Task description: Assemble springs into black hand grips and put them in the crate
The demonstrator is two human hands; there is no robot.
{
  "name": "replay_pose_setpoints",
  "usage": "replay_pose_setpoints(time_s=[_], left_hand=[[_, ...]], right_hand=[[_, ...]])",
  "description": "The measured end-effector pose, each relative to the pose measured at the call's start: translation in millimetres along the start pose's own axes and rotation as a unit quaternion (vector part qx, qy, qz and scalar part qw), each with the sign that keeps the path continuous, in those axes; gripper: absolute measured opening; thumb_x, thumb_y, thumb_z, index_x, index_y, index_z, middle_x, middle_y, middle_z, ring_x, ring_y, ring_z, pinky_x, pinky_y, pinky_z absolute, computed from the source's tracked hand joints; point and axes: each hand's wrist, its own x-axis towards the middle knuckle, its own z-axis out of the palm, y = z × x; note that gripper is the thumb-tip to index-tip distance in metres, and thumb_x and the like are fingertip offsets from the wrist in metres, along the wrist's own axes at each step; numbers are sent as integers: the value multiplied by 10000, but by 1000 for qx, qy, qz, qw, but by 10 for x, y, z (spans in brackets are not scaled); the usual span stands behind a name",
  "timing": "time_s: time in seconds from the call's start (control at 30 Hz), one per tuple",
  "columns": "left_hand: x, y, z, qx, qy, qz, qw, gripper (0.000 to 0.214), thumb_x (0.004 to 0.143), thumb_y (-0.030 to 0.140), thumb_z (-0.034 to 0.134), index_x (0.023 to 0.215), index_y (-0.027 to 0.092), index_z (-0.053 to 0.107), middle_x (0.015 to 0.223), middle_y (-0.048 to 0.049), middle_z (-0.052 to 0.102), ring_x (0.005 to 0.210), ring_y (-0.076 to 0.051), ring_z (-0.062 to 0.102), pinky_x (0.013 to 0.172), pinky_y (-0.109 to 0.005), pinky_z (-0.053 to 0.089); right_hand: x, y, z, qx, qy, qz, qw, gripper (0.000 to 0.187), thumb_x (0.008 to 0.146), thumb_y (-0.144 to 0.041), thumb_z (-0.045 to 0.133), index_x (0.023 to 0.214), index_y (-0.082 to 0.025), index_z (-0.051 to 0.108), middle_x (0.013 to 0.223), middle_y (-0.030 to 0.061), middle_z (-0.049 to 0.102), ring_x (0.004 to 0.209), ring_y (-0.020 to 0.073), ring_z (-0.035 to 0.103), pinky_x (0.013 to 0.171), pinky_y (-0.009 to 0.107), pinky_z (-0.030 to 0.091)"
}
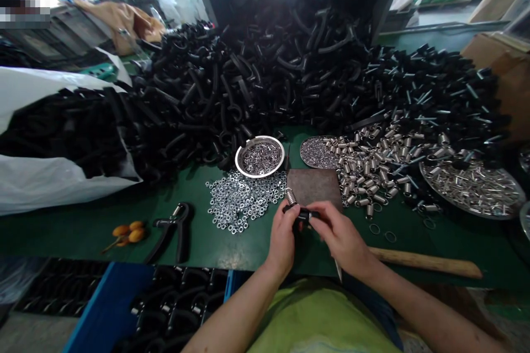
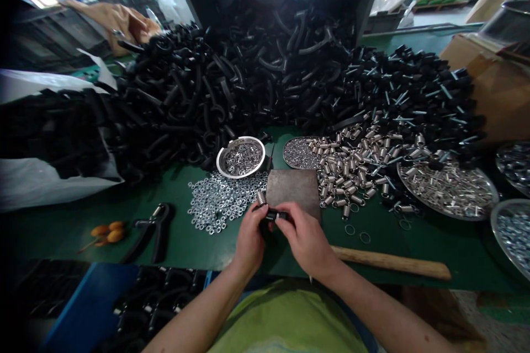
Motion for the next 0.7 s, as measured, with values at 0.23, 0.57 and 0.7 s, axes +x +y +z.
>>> replay_pose_setpoints(time_s=[0.23, 0.57, 0.7], left_hand=[[-33, -32, 30, 193, 106, 137, 966, 476, 596, 313, 786, 977, 214, 518, 1004, -59, 561, 982, -228, 520, 868, -325, 372], [306, -126, -196, 472, -79, 207, 853, 479, 582, 354, 773, 999, 218, 581, 959, -93, 588, 943, -305, 511, 859, -424, 360], [322, -127, -157, 582, -120, 228, 771, 517, 590, 364, 753, 1043, 198, 567, 1041, -104, 567, 977, -308, 487, 850, -447, 369]], right_hand=[[81, 97, 209, 379, 49, 251, 889, 340, 776, -531, 567, 783, -224, 423, 497, -97, 404, 360, 63, 330, 309, 162, 278], [1113, 57, -138, -409, -38, -94, 907, 243, 892, -313, 452, 751, -194, 610, 706, 27, 635, 687, 156, 558, 599, 269, 398], [1752, -13, 291, -448, -43, -151, 880, 205, 884, -241, 470, 809, -189, 654, 915, 80, 636, 959, 209, 481, 752, 310, 370]])
